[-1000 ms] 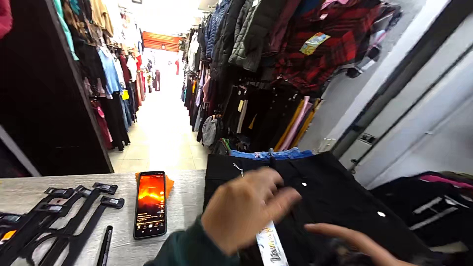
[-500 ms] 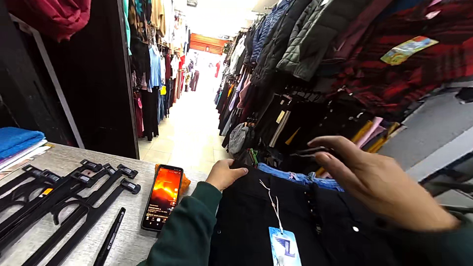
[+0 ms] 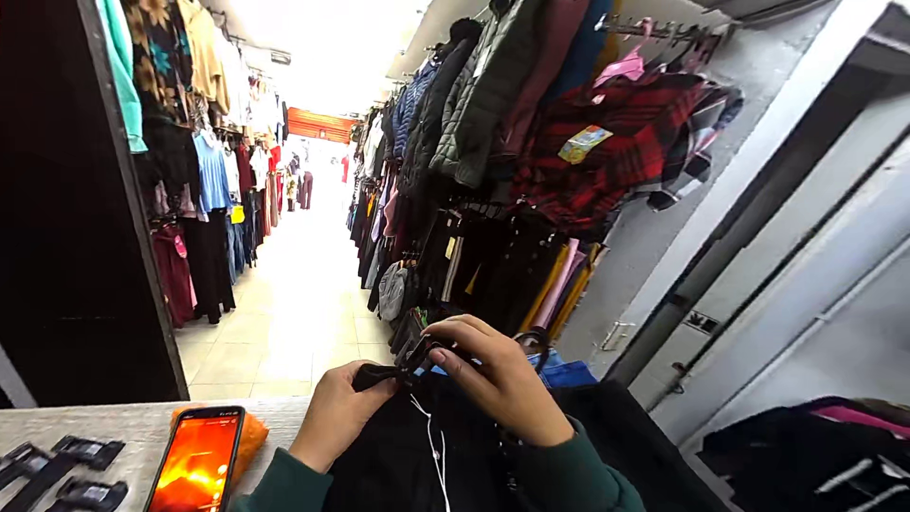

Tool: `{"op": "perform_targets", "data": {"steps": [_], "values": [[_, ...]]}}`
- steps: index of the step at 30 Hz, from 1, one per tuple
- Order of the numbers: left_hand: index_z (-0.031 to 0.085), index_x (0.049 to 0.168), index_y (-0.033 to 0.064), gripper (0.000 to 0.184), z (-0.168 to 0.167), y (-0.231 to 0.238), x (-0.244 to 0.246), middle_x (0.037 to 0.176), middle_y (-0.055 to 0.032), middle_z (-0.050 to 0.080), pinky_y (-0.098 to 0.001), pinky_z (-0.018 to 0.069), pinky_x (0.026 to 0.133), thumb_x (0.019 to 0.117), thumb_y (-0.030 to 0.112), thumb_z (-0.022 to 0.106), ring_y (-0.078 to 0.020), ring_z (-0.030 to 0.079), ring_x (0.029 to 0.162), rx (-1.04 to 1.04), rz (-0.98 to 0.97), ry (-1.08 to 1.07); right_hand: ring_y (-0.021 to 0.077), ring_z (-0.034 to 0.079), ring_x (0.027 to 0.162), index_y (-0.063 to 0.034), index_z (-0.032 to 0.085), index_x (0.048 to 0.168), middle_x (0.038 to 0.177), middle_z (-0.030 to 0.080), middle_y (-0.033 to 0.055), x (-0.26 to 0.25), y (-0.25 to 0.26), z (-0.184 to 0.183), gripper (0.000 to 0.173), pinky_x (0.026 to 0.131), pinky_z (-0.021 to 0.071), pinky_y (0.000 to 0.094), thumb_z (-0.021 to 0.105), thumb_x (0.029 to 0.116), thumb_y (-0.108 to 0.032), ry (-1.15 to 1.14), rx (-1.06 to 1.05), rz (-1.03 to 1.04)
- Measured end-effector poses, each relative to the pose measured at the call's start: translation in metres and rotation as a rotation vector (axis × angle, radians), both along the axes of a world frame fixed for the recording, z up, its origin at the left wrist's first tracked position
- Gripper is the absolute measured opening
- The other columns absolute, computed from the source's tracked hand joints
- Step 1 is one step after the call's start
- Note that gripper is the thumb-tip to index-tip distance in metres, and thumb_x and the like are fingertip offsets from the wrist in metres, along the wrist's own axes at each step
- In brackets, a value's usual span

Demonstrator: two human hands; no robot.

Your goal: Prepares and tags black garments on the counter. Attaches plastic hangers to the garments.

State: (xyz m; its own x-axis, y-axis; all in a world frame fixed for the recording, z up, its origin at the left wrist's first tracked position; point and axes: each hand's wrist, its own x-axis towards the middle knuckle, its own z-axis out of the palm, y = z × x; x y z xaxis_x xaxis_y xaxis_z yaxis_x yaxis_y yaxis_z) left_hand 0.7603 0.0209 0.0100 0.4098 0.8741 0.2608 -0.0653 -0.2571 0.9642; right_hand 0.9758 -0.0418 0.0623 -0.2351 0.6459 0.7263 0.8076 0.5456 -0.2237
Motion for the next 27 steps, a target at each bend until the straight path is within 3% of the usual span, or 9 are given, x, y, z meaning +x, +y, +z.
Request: {"op": "perform_targets", "data": {"steps": [4,10,14,20,27], "values": [[0.078,0.099,0.0091,0.015,0.002,-0.009,-0.003,0.094,0.0047,0.076,-0.0157,0.0562,0.085,0.0846,0.014,0.078,0.0028,0.069,0.092,0.282,-0.009,-0.075,0.0057,0.065,0.091,-0.0164,0.072,0.113,0.110,0.066,-0.0056,0.001,-0.017,0.013,0.023,0.076,0.0595,0.0263,0.066,0.0978,-0.033,0.087,0.102,0.002],[0.080,0.098,0.0080,0.015,0.007,-0.015,-0.004,0.098,0.0015,0.075,-0.0143,0.0542,0.090,0.0834,0.011,0.079,0.0017,0.068,0.097,0.612,-0.065,-0.151,0.0091,0.065,0.083,-0.0160,0.074,0.108,0.100,0.068,-0.0039,0.014,-0.022,0.014,0.021,0.071,0.0579,0.0274,0.070,0.0958,-0.033,0.250,0.079,0.103],[0.078,0.097,0.0048,0.015,0.011,-0.022,-0.004,0.096,-0.0004,0.075,-0.0131,0.0537,0.088,0.0843,0.012,0.078,0.0026,0.067,0.096,0.661,-0.062,-0.177,0.0108,0.067,0.088,-0.0108,0.075,0.104,0.099,0.071,0.0006,0.012,-0.016,0.010,0.022,0.077,0.0586,0.0290,0.070,0.0964,-0.031,0.282,-0.002,0.217],[0.077,0.096,0.0059,0.017,0.011,-0.024,-0.002,0.094,0.0024,0.074,-0.0130,0.0550,0.084,0.0881,0.020,0.074,0.0040,0.067,0.092,0.585,0.041,-0.145,0.0085,0.066,0.085,-0.0090,0.075,0.102,0.093,0.070,-0.0001,0.014,-0.014,0.010,0.022,0.077,0.0576,0.0275,0.070,0.0965,-0.030,0.201,-0.024,0.226],[0.076,0.095,0.0049,0.018,0.009,-0.027,0.004,0.092,0.0003,0.072,-0.0115,0.0535,0.083,0.0889,0.021,0.073,0.0032,0.066,0.090,0.656,0.155,-0.141,0.0070,0.065,0.092,-0.0074,0.074,0.109,0.099,0.071,0.0030,0.011,-0.017,0.012,0.027,0.084,0.0551,0.0256,0.065,0.1005,-0.031,-0.001,-0.154,0.199]]}}
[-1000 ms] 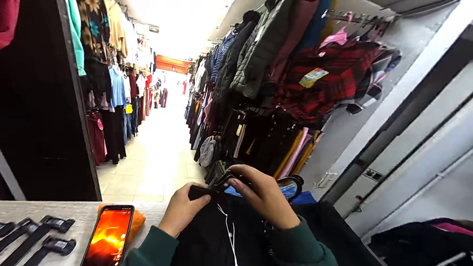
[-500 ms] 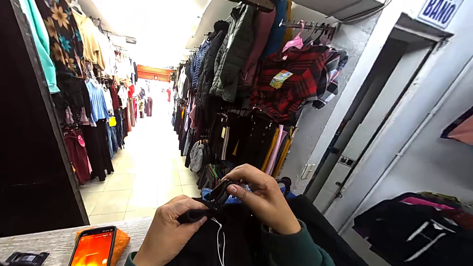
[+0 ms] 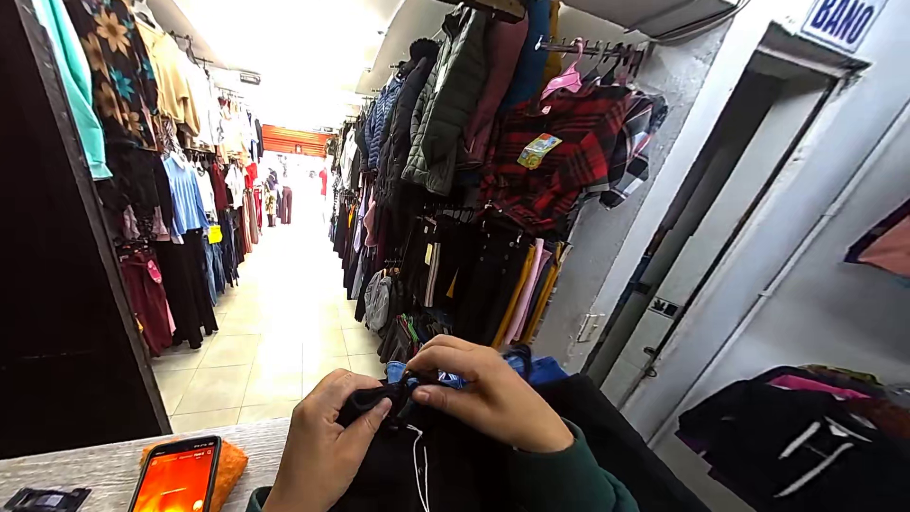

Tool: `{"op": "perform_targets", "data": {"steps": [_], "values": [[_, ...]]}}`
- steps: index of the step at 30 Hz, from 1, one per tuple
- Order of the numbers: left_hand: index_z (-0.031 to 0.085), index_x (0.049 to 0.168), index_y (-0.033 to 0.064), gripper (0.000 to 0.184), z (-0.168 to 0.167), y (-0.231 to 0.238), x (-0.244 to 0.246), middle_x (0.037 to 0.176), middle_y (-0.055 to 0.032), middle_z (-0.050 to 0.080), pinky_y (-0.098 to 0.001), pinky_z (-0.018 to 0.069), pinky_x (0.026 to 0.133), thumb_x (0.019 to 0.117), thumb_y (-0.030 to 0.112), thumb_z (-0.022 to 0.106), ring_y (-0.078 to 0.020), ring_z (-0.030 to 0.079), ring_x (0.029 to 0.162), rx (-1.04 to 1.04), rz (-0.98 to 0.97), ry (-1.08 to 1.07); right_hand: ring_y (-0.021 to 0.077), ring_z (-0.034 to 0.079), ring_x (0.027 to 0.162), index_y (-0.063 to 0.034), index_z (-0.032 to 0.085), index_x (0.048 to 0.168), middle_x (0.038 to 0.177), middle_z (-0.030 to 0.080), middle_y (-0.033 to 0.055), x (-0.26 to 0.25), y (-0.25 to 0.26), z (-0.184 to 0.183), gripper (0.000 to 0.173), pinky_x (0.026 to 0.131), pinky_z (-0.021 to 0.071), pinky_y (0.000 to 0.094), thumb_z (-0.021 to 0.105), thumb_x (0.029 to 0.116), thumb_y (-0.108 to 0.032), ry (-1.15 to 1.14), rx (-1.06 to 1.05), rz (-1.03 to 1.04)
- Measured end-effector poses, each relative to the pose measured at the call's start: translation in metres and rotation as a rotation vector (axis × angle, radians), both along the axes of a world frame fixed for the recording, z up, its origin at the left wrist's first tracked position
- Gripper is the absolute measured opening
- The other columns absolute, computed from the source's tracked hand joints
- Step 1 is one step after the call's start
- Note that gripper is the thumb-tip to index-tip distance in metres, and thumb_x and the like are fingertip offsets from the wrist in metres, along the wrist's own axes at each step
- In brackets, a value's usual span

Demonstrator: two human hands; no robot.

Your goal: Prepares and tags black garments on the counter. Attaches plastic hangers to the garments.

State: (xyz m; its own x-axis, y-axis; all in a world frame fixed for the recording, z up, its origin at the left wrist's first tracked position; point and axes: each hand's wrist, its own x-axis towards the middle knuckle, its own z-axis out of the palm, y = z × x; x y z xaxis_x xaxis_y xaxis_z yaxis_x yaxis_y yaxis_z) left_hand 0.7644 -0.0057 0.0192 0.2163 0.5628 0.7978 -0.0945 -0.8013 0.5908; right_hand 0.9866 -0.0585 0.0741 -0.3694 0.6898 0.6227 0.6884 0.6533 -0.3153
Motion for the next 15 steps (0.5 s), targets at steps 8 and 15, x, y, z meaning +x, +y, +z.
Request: {"op": "perform_targets", "data": {"steps": [8,15], "values": [[0.071,0.114,0.0037,0.027,-0.009,0.019,-0.003,0.106,-0.0096,0.073,-0.0401,0.0545,0.093,0.0937,0.021,0.068,-0.0166,0.070,0.101,-0.413,0.121,0.298,0.0089,0.068,0.099,-0.0101,0.069,0.123,0.116,0.070,0.0003,-0.016,-0.049,0.038,0.030,0.082,0.0619,0.0291,0.064,0.1005,-0.029,0.084,0.339,-0.107],[0.067,0.122,-0.0008,0.037,0.010,0.012,-0.008,0.129,-0.0237,0.063,-0.0595,0.0524,0.091,0.0944,0.023,0.062,-0.0418,0.061,0.119,0.025,0.275,0.428,0.0100,0.068,0.076,-0.0117,0.073,0.111,0.092,0.073,0.0008,0.076,-0.101,0.066,0.017,0.067,0.0572,0.0344,0.062,0.1019,-0.022,0.248,0.225,-0.677]]}}
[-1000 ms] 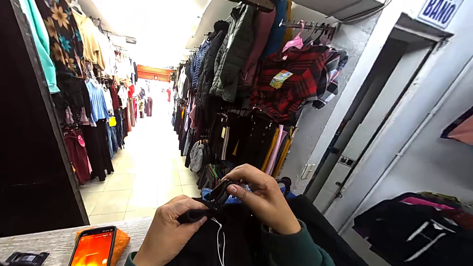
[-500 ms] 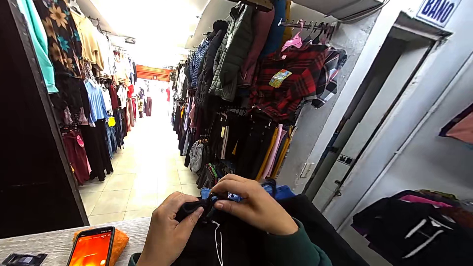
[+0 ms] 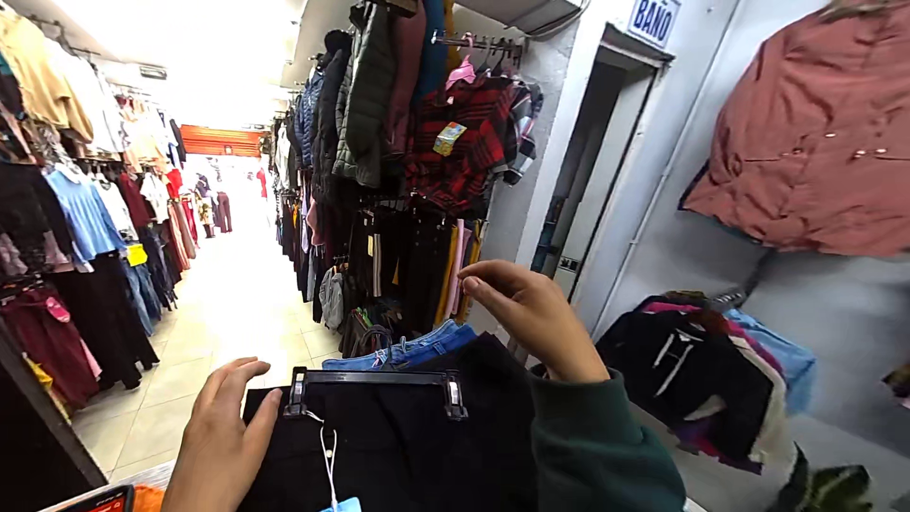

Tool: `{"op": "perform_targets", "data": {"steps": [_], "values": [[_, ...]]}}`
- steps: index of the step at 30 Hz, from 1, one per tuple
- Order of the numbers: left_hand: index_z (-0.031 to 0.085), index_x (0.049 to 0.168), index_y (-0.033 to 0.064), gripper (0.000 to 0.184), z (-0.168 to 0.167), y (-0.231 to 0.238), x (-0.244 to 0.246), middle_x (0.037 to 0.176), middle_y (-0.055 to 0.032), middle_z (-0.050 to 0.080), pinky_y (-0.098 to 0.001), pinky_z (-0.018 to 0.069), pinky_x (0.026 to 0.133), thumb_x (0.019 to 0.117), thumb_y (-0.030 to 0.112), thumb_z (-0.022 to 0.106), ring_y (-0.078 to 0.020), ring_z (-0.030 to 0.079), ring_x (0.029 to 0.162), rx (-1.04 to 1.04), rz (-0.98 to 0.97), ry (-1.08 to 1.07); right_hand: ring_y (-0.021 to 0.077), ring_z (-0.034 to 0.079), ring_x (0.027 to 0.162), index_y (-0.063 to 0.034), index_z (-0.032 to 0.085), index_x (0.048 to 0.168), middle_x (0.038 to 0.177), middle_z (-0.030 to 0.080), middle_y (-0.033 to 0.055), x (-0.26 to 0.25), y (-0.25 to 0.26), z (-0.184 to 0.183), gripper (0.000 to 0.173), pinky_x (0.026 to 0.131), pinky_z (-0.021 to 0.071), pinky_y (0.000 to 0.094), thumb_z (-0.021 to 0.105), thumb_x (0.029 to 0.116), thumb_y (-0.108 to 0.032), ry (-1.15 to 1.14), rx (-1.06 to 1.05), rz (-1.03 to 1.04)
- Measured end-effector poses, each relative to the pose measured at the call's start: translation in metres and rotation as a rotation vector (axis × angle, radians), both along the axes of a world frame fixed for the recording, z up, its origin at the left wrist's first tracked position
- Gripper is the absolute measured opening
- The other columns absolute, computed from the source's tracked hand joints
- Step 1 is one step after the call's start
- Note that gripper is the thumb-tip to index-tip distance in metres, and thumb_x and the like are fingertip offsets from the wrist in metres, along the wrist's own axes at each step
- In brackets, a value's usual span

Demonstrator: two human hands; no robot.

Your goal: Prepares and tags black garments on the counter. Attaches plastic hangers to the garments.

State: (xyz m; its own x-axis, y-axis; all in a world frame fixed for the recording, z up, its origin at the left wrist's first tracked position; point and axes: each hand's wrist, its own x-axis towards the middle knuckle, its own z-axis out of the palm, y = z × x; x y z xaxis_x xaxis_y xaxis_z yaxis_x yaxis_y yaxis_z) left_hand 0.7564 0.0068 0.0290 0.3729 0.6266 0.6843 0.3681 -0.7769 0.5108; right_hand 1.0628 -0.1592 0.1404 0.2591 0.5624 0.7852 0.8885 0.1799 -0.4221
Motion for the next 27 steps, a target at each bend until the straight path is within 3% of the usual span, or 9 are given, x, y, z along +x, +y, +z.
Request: {"op": "perform_targets", "data": {"steps": [2,4,7,9,11,15,20,23,27], "values": [[0.072,0.115,0.0036,0.029,0.026,-0.016,0.020,0.120,-0.0157,0.069,-0.0495,0.0581,0.090,0.0983,0.024,0.059,-0.0310,0.068,0.111,0.126,-0.127,0.094,0.0180,0.070,0.080,-0.0102,0.074,0.108,0.093,0.074,0.0053,0.030,0.000,-0.020,0.015,0.072,0.0580,0.0472,0.068,0.0991,-0.022,0.032,-0.183,-0.106],[0.073,0.112,0.0043,0.024,0.051,-0.033,0.060,0.113,-0.0124,0.072,-0.0451,0.0584,0.092,0.1017,0.018,0.057,-0.0255,0.070,0.106,0.184,-0.345,0.266,0.0250,0.070,0.086,-0.0085,0.074,0.105,0.095,0.073,0.0102,0.054,0.005,-0.044,0.019,0.079,0.0564,0.0545,0.074,0.0950,-0.025,0.107,-0.347,-0.168],[0.067,0.123,0.0003,0.028,0.074,-0.049,0.135,0.122,-0.0187,0.067,-0.0516,0.0500,0.103,0.1051,0.017,0.054,-0.0326,0.064,0.118,0.088,-0.585,0.646,0.0340,0.066,0.105,-0.0054,0.071,0.115,0.110,0.070,0.0186,0.079,0.016,-0.073,0.039,0.094,0.0510,0.0588,0.080,0.0894,-0.033,0.199,-0.569,-0.192],[0.062,0.130,-0.0023,0.037,0.065,-0.048,0.179,0.131,-0.0227,0.062,-0.0551,0.0439,0.109,0.1049,0.024,0.056,-0.0373,0.057,0.128,0.026,-0.653,0.816,0.0334,0.064,0.115,-0.0057,0.069,0.122,0.120,0.068,0.0181,0.086,0.018,-0.081,0.048,0.101,0.0479,0.0564,0.081,0.0877,-0.038,0.163,-0.641,-0.181],[0.061,0.130,-0.0054,0.045,0.050,-0.041,0.207,0.130,-0.0267,0.062,-0.0590,0.0429,0.109,0.1024,0.030,0.061,-0.0417,0.057,0.128,0.018,-0.679,0.911,0.0333,0.063,0.112,-0.0055,0.070,0.121,0.119,0.068,0.0176,0.088,0.018,-0.088,0.051,0.099,0.0489,0.0557,0.084,0.0839,-0.038,0.107,-0.591,-0.177],[0.066,0.117,-0.0074,0.044,0.049,-0.036,0.224,0.121,-0.0277,0.065,-0.0618,0.0460,0.101,0.1019,0.033,0.060,-0.0429,0.061,0.119,0.001,-0.625,1.045,0.0272,0.065,0.113,-0.0112,0.069,0.123,0.119,0.070,0.0113,0.085,0.019,-0.093,0.054,0.099,0.0506,0.0531,0.086,0.0802,-0.040,0.099,-0.603,-0.141],[0.067,0.109,-0.0059,0.028,0.064,-0.020,0.225,0.108,-0.0254,0.066,-0.0594,0.0490,0.092,0.0997,0.019,0.059,-0.0395,0.064,0.106,-0.033,-0.693,0.939,0.0303,0.068,0.105,-0.0123,0.064,0.130,0.114,0.071,0.0137,0.079,0.020,-0.094,0.058,0.094,0.0522,0.0558,0.087,0.0806,-0.034,0.131,-0.660,-0.182],[0.063,0.116,-0.0051,0.028,0.074,-0.018,0.220,0.110,-0.0247,0.066,-0.0589,0.0485,0.091,0.1024,0.016,0.052,-0.0381,0.064,0.106,-0.080,-0.662,0.981,0.0279,0.071,0.097,-0.0147,0.062,0.133,0.107,0.073,0.0110,0.076,0.019,-0.093,0.059,0.089,0.0551,0.0549,0.087,0.0806,-0.026,0.164,-0.551,-0.191],[0.063,0.121,-0.0053,0.044,0.053,-0.023,0.225,0.114,-0.0237,0.068,-0.0579,0.0482,0.098,0.1010,0.034,0.062,-0.0358,0.065,0.109,-0.105,-0.765,0.959,0.0191,0.071,0.090,-0.0181,0.062,0.133,0.098,0.075,0.0012,0.080,0.020,-0.098,0.059,0.083,0.0580,0.0490,0.087,0.0793,-0.022,0.169,-0.428,-0.099]]}}
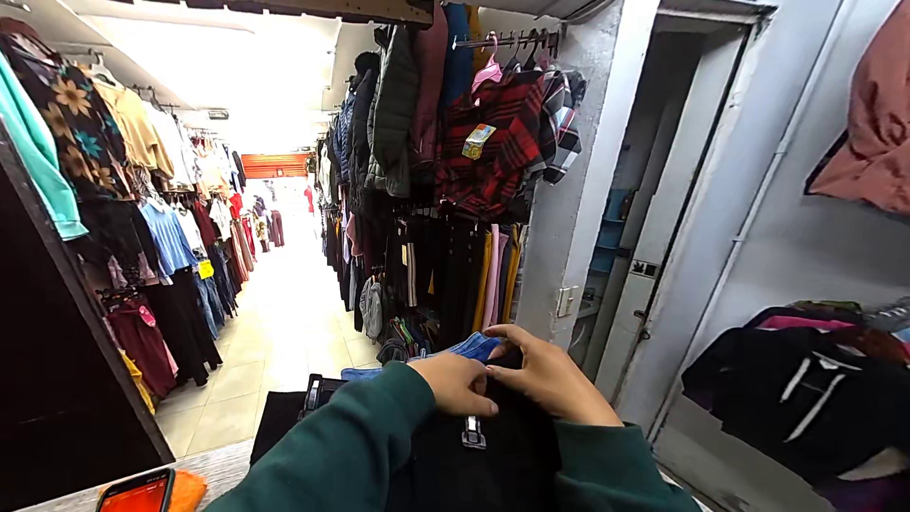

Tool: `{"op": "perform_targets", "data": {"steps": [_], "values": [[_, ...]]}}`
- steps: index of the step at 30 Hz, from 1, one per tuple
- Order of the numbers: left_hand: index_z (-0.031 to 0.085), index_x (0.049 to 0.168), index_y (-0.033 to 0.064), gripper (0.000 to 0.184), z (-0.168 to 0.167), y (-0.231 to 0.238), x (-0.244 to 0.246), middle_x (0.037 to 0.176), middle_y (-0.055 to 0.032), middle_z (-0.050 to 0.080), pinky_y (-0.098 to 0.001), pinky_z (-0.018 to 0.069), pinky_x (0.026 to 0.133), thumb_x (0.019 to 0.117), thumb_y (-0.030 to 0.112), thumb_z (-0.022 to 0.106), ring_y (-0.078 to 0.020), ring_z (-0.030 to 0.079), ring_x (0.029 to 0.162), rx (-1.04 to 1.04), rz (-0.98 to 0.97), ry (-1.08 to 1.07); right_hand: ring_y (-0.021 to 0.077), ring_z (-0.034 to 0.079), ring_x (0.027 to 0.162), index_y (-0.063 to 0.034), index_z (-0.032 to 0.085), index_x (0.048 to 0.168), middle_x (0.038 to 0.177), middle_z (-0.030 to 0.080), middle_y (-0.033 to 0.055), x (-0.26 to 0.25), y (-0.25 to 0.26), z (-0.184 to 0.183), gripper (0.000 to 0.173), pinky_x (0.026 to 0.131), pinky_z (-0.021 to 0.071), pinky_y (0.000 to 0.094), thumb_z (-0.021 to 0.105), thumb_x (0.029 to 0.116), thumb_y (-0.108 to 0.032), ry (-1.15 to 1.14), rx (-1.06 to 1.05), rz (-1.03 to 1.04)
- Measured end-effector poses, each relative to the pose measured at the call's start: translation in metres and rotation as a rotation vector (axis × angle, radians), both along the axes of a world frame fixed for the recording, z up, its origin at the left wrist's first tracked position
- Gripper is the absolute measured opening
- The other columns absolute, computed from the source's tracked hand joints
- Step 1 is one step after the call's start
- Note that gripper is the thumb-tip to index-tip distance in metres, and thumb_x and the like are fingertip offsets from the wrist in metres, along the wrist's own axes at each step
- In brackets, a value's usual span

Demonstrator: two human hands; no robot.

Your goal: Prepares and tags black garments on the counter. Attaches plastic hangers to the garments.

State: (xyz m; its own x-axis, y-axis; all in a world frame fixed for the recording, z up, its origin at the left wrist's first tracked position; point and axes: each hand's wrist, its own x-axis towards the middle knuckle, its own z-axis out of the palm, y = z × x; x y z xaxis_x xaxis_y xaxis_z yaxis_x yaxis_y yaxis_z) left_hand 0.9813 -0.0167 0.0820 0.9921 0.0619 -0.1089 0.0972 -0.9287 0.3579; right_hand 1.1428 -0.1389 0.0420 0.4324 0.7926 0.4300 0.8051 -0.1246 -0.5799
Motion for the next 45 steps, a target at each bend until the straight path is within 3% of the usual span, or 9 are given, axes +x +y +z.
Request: {"op": "perform_targets", "data": {"steps": [2,4,7,12,16,22,33,40,45], "values": [[0.064,0.119,-0.0072,0.046,-0.010,-0.004,0.008,0.117,-0.0268,0.065,-0.0598,0.0448,0.101,0.0993,0.034,0.064,-0.0409,0.061,0.115,0.059,-0.014,0.017,0.0202,0.072,0.093,-0.0180,0.062,0.133,0.102,0.075,0.0029,0.004,0.000,-0.001,0.060,0.086,0.0574,0.0492,0.087,0.0789,-0.023,0.050,-0.053,0.016],[0.064,0.119,-0.0084,0.050,-0.009,-0.011,0.013,0.125,-0.0300,0.061,-0.0625,0.0410,0.106,0.0991,0.037,0.065,-0.0448,0.056,0.123,0.142,0.024,0.104,0.0268,0.069,0.104,-0.0158,0.059,0.137,0.113,0.072,0.0111,0.008,-0.001,-0.002,0.067,0.093,0.0543,0.0531,0.088,0.0777,-0.027,0.106,-0.168,0.003],[0.068,0.113,-0.0089,0.053,-0.001,-0.013,0.015,0.121,-0.0300,0.063,-0.0640,0.0436,0.101,0.0997,0.042,0.063,-0.0447,0.059,0.119,0.191,0.054,0.174,0.0313,0.065,0.114,-0.0096,0.058,0.137,0.120,0.068,0.0176,0.012,-0.001,-0.005,0.073,0.099,0.0502,0.0541,0.090,0.0755,-0.033,0.175,-0.257,-0.023],[0.069,0.096,-0.0066,0.049,0.028,-0.017,0.010,0.102,-0.0252,0.067,-0.0586,0.0489,0.089,0.1087,0.033,0.042,-0.0385,0.065,0.102,0.086,0.175,-0.016,0.0212,0.070,0.094,-0.0146,0.077,0.105,0.097,0.075,0.0069,0.014,-0.004,-0.006,0.041,0.088,0.0549,0.0496,0.091,0.0747,-0.038,0.256,-0.112,0.032],[0.067,0.085,-0.0049,0.055,0.060,-0.032,0.005,0.089,-0.0219,0.066,-0.0546,0.0493,0.081,0.1118,0.033,0.036,-0.0351,0.065,0.089,0.061,0.371,-0.112,0.0163,0.071,0.091,-0.0197,0.080,0.095,0.092,0.076,0.0017,0.009,-0.009,-0.001,0.019,0.085,0.0552,0.0467,0.087,0.0807,-0.030,0.302,-0.092,0.075],[0.065,0.075,0.0018,0.047,0.068,-0.022,0.013,0.079,-0.0151,0.064,-0.0532,0.0499,0.072,0.1075,0.029,0.044,-0.0304,0.065,0.081,0.126,0.458,-0.153,0.0117,0.070,0.089,-0.0166,0.074,0.097,0.094,0.075,-0.0017,0.000,-0.014,0.002,0.019,0.081,0.0582,0.0375,0.084,0.0818,-0.016,0.286,0.040,0.271],[0.061,0.071,0.0034,0.056,0.056,-0.014,0.016,0.076,-0.0147,0.063,-0.0542,0.0501,0.071,0.1104,0.035,0.038,-0.0316,0.065,0.080,0.133,0.526,-0.261,0.0086,0.070,0.089,-0.0179,0.074,0.098,0.093,0.075,-0.0043,-0.010,-0.023,0.008,0.020,0.081,0.0587,0.0333,0.083,0.0801,-0.017,0.232,0.043,0.374],[0.061,0.070,0.0031,0.056,0.043,-0.015,0.017,0.073,-0.0154,0.063,-0.0530,0.0503,0.067,0.1109,0.034,0.038,-0.0319,0.066,0.076,0.149,0.492,-0.330,0.0106,0.071,0.081,-0.0192,0.073,0.096,0.087,0.074,-0.0035,-0.013,-0.019,0.009,0.021,0.072,0.0593,0.0360,0.085,0.0797,-0.016,0.226,0.106,0.241],[0.058,0.067,0.0034,0.056,0.045,-0.014,0.013,0.071,-0.0139,0.061,-0.0525,0.0497,0.068,0.1108,0.034,0.039,-0.0313,0.064,0.075,0.140,0.513,-0.375,0.0105,0.071,0.086,-0.0164,0.072,0.101,0.091,0.075,-0.0022,-0.013,-0.024,0.011,0.023,0.077,0.0589,0.0321,0.082,0.0794,-0.016,0.287,0.069,0.422]]}}
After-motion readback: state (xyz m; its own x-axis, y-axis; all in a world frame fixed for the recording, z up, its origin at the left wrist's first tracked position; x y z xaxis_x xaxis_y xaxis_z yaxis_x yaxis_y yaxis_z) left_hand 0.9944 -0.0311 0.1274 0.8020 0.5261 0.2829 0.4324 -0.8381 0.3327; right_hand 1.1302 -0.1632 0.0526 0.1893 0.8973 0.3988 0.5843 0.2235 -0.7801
